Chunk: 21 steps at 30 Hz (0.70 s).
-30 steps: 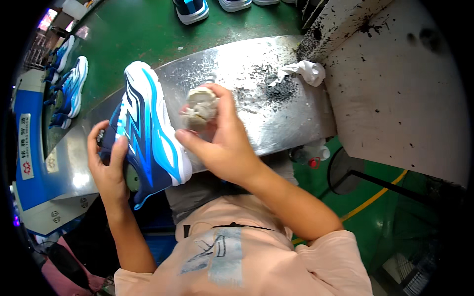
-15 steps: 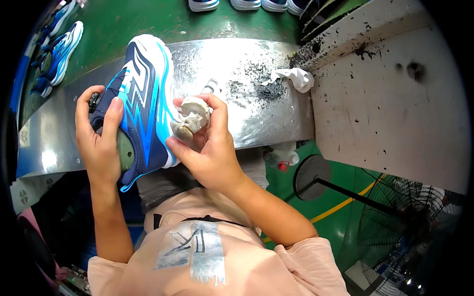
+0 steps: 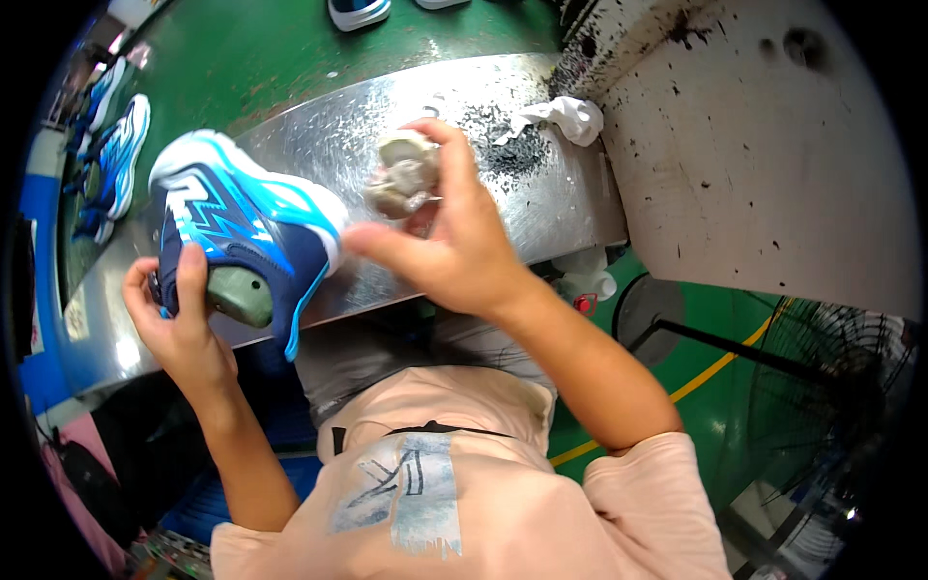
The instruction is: The person uses a syringe to apply glue to the sole of a blue and white sneaker. They repeatedly pick up shoes from a metal table, inject glue into the sole area, and place the shoes back down. The task is performed in a repetitive cycle throughout the video.
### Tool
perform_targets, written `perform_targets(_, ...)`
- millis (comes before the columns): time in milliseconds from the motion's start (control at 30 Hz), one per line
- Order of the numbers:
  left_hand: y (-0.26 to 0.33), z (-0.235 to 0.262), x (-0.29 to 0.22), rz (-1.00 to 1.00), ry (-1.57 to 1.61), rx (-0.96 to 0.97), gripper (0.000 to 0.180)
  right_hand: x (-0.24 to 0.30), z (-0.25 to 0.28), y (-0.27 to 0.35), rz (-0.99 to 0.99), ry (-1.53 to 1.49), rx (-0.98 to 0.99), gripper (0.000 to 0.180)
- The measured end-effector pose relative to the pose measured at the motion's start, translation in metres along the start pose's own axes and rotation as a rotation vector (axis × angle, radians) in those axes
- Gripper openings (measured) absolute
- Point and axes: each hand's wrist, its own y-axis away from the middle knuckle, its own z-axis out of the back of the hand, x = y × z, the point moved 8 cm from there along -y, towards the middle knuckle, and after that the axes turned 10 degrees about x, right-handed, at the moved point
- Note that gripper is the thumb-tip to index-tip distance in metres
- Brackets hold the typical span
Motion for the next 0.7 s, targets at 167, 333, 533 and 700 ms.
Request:
perform_targets(167,-0.005,-0.017,0.005,0.098,0.061,0.029,0.039,-0.012,0.042,0.035,-0.220,0.303,-0.040,0.061)
perform_targets(333,-0.007,-0.007,0.009,0.057,0.034,0.063,0.035,-0.002,0.037,0.051,-0.180,0.351,0.043,0.061)
perform_targets(533,0.002,-0.004,0.014,0.101,0.025,0.083,0.034,0.002,0.034,0.057,-0.201,-0.031,-0.039,0.065)
perform_targets(700,0.002,0.000,0.018,0.051,-0.007,0.074,0.035,0.021,-0.003,0.036,-0.254,-0.980,0.124,0.085)
